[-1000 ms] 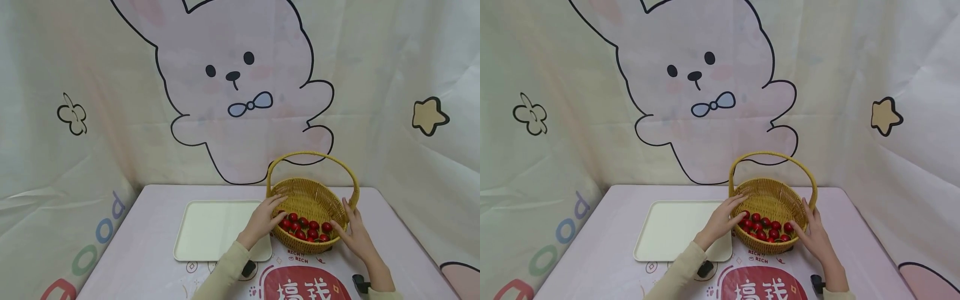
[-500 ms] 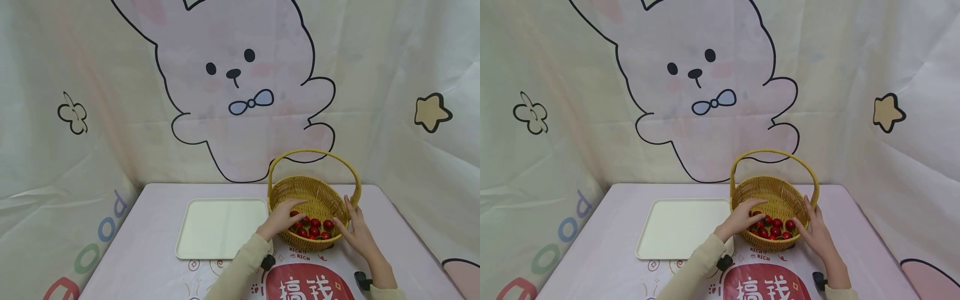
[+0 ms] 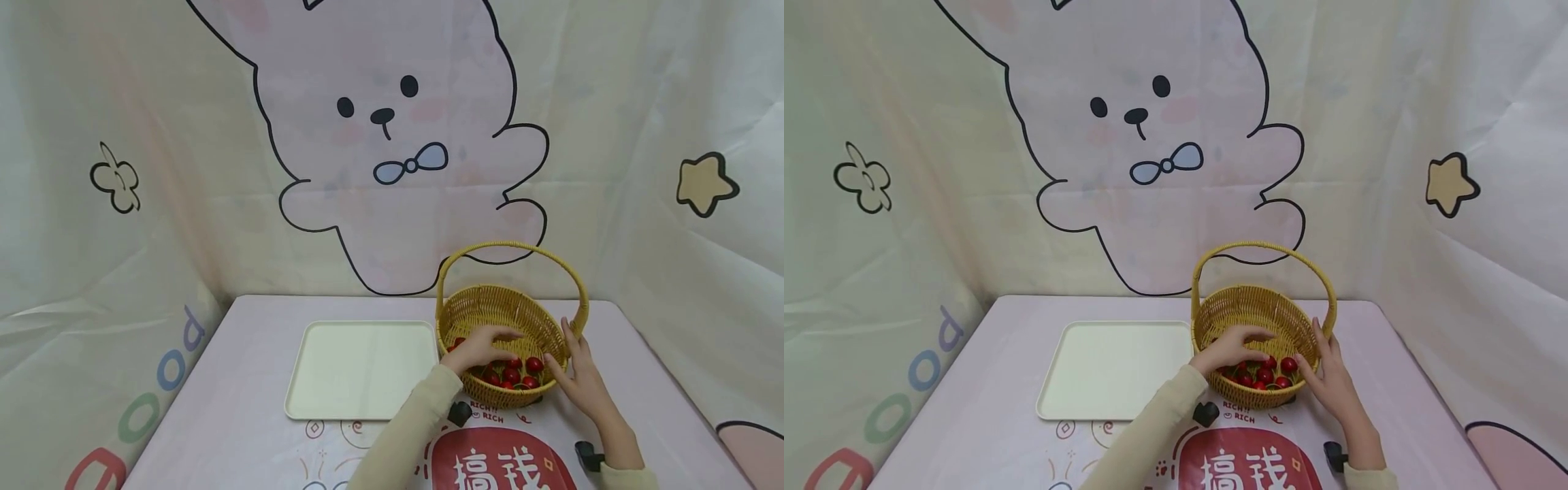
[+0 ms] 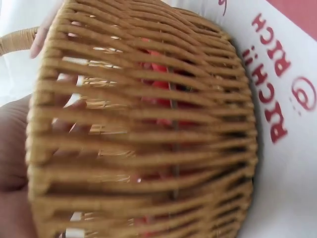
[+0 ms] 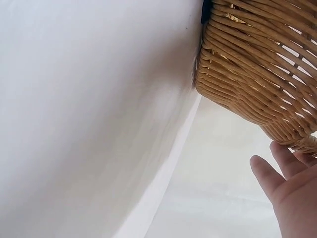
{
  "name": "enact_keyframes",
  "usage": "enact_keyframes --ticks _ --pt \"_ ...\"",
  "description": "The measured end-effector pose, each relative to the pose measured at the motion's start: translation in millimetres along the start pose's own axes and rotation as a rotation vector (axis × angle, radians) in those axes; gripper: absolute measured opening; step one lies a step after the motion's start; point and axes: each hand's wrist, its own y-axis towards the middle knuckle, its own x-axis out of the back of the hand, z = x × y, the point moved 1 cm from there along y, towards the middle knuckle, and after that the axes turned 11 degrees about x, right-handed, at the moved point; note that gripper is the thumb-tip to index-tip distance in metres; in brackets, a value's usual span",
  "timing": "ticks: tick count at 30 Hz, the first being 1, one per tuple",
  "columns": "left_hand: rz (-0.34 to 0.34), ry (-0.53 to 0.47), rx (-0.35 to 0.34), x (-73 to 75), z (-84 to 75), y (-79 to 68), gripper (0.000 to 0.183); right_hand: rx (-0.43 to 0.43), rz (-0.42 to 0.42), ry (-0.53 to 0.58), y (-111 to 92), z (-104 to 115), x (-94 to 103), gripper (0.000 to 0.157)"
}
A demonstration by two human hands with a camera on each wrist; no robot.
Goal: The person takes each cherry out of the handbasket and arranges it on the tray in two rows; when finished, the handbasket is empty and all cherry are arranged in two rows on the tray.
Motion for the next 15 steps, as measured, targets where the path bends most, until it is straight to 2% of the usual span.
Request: enact_keyframes --ticks 6,10,15 --pt "0.076 -0.109 0.017 -9.9 -0.1 14.0 0.040 0.018 -0.010 0.014 1.4 -0.1 0.1 0.082" --pt "0.104 -0.174 0.058 -12.2 -0.9 17.9 0.039 0.024 -0.016 0.022 1.8 1.2 0.2 0.081" --pt "0.122 -0.161 0.111 -18.2 0.8 22.9 0.039 0.040 -0.032 0.037 0.5 2.2 0.4 0.082"
